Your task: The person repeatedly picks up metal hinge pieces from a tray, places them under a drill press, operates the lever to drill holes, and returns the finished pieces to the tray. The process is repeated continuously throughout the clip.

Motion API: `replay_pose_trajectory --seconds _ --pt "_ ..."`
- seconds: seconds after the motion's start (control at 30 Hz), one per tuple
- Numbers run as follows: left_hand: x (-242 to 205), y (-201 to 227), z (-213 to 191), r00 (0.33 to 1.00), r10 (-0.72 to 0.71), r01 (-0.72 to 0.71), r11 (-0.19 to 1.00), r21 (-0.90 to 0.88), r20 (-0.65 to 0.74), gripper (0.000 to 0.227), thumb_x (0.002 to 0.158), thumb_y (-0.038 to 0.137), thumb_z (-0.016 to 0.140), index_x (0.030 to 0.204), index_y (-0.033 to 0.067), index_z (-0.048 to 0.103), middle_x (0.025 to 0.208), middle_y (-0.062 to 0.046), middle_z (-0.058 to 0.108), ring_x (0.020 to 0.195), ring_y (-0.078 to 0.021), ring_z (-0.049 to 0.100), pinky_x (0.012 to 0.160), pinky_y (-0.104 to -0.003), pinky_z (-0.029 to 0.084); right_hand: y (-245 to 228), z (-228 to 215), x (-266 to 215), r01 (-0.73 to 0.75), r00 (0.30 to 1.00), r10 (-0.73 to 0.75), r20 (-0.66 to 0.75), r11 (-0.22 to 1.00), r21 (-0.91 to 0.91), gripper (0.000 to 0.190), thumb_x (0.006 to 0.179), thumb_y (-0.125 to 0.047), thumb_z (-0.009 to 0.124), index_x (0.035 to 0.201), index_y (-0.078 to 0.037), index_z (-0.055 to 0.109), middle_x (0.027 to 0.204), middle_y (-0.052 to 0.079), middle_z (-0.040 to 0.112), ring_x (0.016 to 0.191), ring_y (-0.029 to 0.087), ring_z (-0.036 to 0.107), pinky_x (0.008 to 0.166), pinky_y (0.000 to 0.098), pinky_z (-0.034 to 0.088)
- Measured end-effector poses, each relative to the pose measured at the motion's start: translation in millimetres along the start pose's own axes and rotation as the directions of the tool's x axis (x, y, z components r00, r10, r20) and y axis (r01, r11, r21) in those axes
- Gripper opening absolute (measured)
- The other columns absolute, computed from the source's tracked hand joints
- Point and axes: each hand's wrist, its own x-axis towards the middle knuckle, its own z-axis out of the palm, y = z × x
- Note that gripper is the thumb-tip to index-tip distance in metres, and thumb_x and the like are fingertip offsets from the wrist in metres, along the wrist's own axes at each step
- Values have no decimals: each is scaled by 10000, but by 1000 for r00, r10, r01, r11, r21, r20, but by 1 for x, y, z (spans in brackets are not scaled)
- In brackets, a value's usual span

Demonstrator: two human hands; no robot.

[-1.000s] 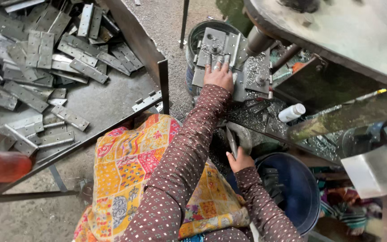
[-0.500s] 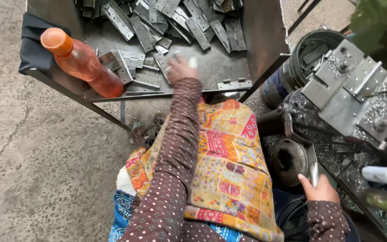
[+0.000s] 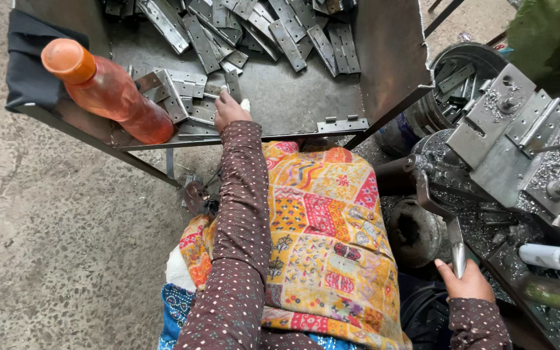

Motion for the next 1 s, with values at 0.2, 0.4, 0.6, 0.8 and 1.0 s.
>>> replay_pose_trajectory --seconds 0.2,0.4,0.6,0.8,1.0 --pt "5 -5 -16 997 -72 72 983 -169 7 624 874 281 780 1387 112 468 1245 -175 653 1122 -362 654 943 -464 525 -3 -1 2 -5 1000 4 17 1000 27 529 893 -523 708 1111 -43 667 683 149 699 515 287 704 583 421 574" --pt "17 -22 26 995 -52 46 996 -75 -87 476 938 71 659 1384 125 499 1285 -167 659 1099 -342 692 912 -442 569 6 6 12 4 1000 -4 10 1000 28 537 894 -539 696 1102 -46 665 690 154 705 512 291 708 584 417 575" --pt "19 -16 12 990 -84 31 909 -416 -109 589 914 63 672 1441 11 414 1135 -254 686 1043 -394 675 895 -462 545 18 6 26 70 997 -71 22 997 33 613 846 -595 700 1076 -30 647 716 177 716 537 305 710 595 434 581" --pt "-85 91 -74 915 402 -277 558 -782 -37 449 893 79 718 1319 78 576 1027 -122 749 884 -231 725 820 -344 565 22 -4 35 201 974 -207 -88 977 -73 726 787 -707 677 1099 -52 662 981 259 727 951 449 698 840 517 551" --pt "-220 217 -138 601 792 -403 186 -896 -105 279 963 65 700 1239 74 654 1088 -97 746 969 -174 716 878 -305 577 5 -11 21 138 990 -139 -36 990 -21 712 835 -669 645 1142 -26 636 975 256 738 946 435 715 862 503 561"
